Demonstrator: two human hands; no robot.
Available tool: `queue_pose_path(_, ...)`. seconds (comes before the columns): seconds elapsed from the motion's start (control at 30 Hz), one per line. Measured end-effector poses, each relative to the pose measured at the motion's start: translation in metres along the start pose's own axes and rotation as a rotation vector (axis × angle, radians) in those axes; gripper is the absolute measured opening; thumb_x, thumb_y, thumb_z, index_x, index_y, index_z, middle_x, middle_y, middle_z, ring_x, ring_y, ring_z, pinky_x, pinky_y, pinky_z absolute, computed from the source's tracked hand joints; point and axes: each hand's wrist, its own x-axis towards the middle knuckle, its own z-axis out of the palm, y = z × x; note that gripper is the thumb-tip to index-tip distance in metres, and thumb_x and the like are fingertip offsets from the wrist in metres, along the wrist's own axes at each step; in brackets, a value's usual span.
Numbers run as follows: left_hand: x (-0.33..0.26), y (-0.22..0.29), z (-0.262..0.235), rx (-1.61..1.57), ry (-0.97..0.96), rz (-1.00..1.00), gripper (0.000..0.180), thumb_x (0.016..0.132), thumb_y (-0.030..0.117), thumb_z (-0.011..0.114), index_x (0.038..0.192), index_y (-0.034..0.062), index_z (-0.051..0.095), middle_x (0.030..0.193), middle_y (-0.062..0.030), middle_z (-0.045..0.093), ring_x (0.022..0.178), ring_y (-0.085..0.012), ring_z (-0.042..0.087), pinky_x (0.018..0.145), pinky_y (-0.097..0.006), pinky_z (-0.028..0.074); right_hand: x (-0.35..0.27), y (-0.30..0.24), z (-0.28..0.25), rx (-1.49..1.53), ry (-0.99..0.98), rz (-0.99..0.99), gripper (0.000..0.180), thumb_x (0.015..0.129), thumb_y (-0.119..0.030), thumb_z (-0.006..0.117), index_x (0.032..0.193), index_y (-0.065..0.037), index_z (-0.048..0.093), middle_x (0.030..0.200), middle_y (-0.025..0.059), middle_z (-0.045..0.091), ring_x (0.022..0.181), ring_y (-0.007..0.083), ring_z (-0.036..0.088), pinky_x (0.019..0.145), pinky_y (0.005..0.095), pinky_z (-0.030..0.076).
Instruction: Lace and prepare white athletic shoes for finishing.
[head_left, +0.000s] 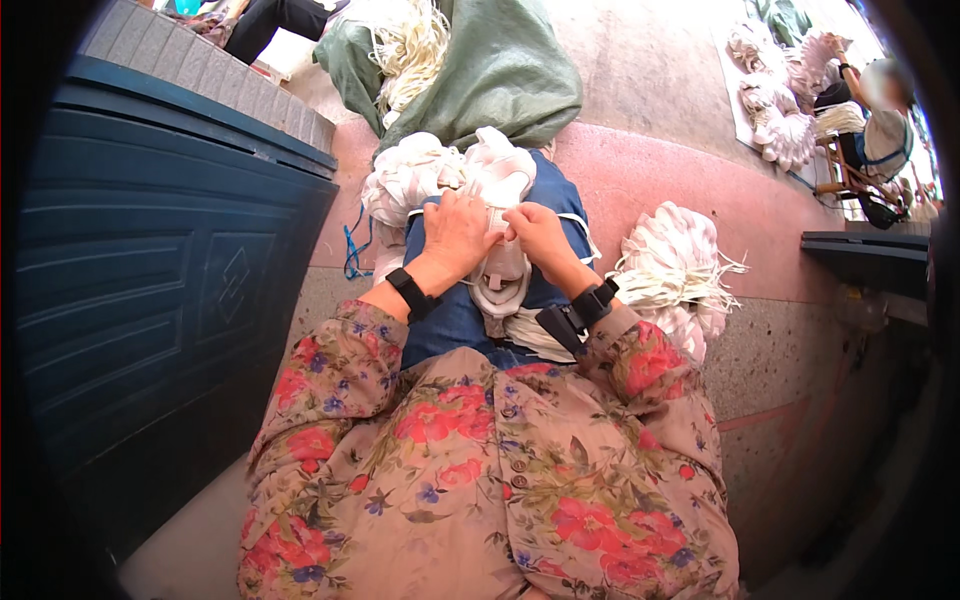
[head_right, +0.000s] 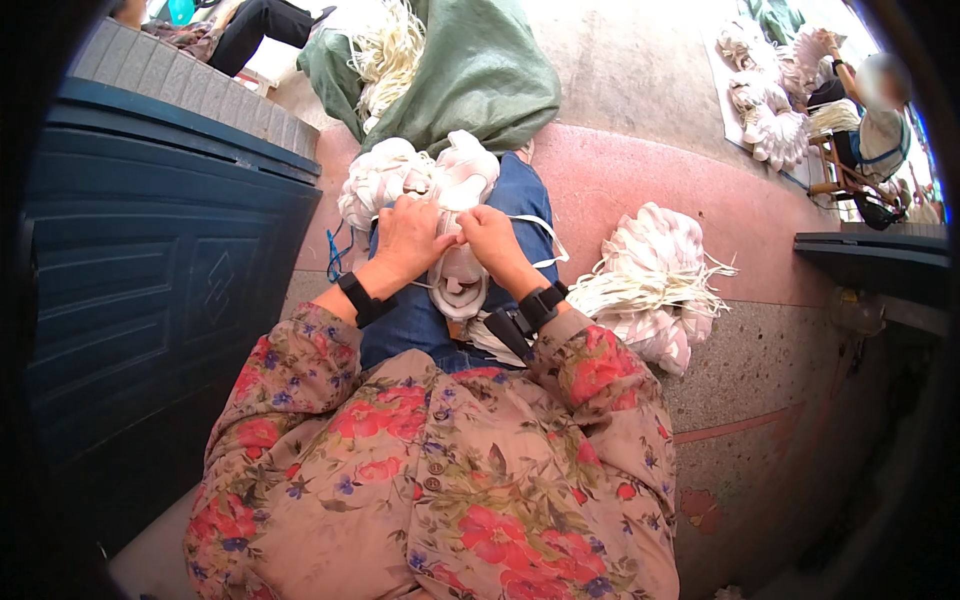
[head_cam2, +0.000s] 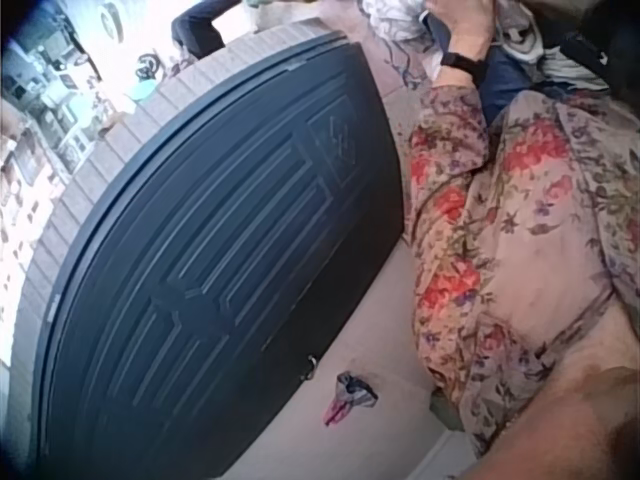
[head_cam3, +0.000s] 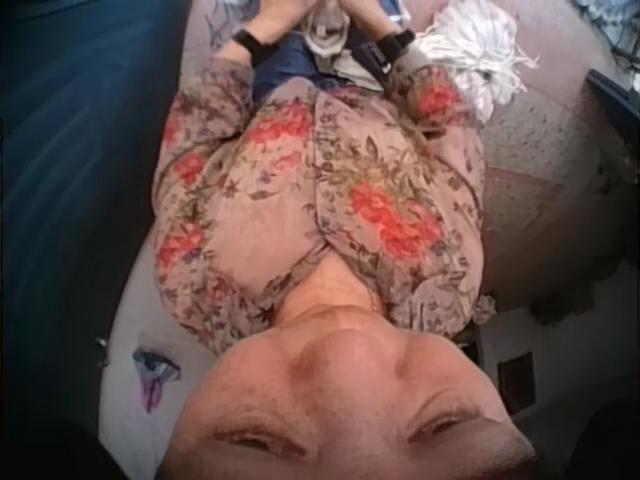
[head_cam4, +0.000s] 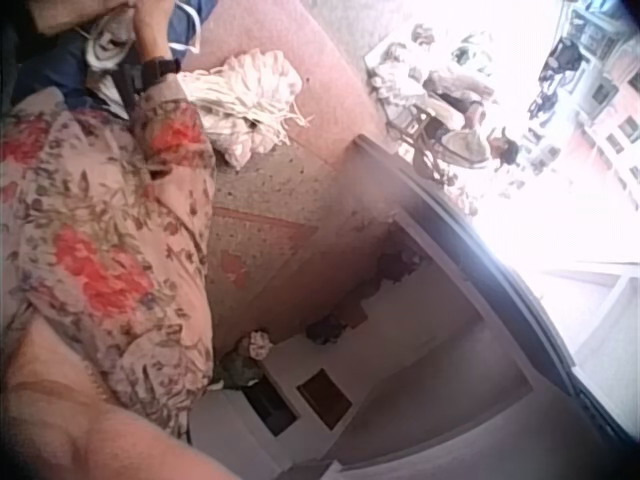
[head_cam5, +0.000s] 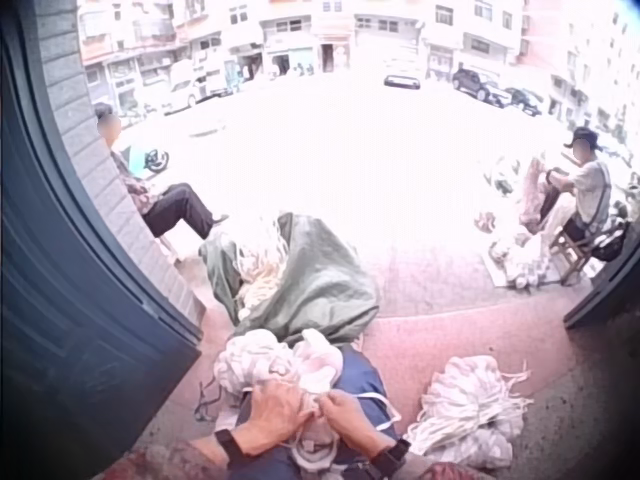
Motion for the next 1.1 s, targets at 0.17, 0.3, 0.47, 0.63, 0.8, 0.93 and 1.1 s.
queue_pose_path(0.17,-0.003,-0.009,0.013,-0.075,-0.071,-0.075,0.018,0.072,0.019,0.055,0.084,0.0058,0.053,0.086,-0.0101,0.058,0.089,-0.0300,0.048,0.068,-0.046,0.038,0.013,0.008,0.024,-0.758,0.155,-0.382,0.023,0.079,-0.020,0.046,0.071,-0.002,0.057,0.071,0.0197,0.057,0.069,0.0364,0.056,0.062,0.0438,0.044)
queue_pose_path(0.3,-0.001,-0.015,0.016,-0.151,-0.117,-0.137,0.017,0.073,0.016,0.052,0.086,0.0067,0.053,0.089,-0.0105,0.057,0.091,-0.0311,0.048,0.071,-0.048,0.037,0.003,0.006,0.035,-0.859,0.224,-0.361,0.021,0.080,-0.019,0.046,0.073,-0.001,0.056,0.071,0.0184,0.058,0.071,0.0354,0.057,0.063,0.0444,0.044)
queue_pose_path(0.47,-0.004,-0.018,0.017,-0.249,-0.093,-0.134,0.022,0.075,0.018,0.050,0.095,0.0103,0.056,0.093,-0.0112,0.056,0.094,-0.0315,0.047,0.073,-0.047,0.038,0.003,0.005,0.038,-1.022,0.181,-0.529,0.013,0.076,-0.013,0.048,0.073,-0.002,0.053,0.067,0.0173,0.057,0.067,0.0330,0.058,0.058,0.0409,0.046)
queue_pose_path(0.63,-0.008,-0.003,0.018,-0.297,0.015,-0.172,0.024,0.073,0.020,0.055,0.095,0.0123,0.058,0.104,-0.0105,0.052,0.097,-0.0307,0.045,0.074,-0.046,0.038,0.005,0.001,0.028,-1.158,0.164,-0.564,0.015,0.075,-0.015,0.046,0.075,-0.002,0.054,0.067,0.0149,0.059,0.063,0.0306,0.060,0.054,0.0389,0.047)
queue_pose_path(0.8,-0.043,0.018,-0.006,-0.151,0.182,0.211,0.029,0.068,0.020,0.063,0.097,0.0149,0.059,0.113,-0.0076,0.048,0.104,-0.0306,0.041,0.079,-0.042,0.037,-0.062,-0.011,-0.027,-0.982,-0.283,-0.409,0.023,0.080,-0.021,0.046,0.077,0.000,0.056,0.073,0.0213,0.058,0.067,0.0322,0.058,0.060,0.0421,0.045)
queue_pose_path(0.93,-0.036,0.022,0.004,-0.285,0.209,0.465,0.016,0.068,0.013,0.061,0.083,0.0111,0.059,0.085,-0.0066,0.058,0.087,-0.0274,0.052,0.074,-0.039,0.040,-0.091,-0.018,-0.047,-0.591,-0.335,-0.295,0.023,0.083,-0.023,0.047,0.078,-0.003,0.055,0.063,0.0122,0.054,0.054,0.0214,0.051,0.051,0.0324,0.042)
queue_pose_path(1.1,-0.044,0.095,-0.050,-0.663,0.026,0.743,0.009,0.074,0.006,0.050,0.080,0.0075,0.056,0.061,-0.0104,0.050,0.058,-0.0274,0.052,0.054,-0.036,0.041,-0.082,-0.019,-0.063,0.376,-0.078,0.038,0.019,0.088,-0.022,0.044,0.084,-0.006,0.054,0.060,-0.0061,0.039,0.049,0.0025,0.034,0.042,0.0166,0.027)
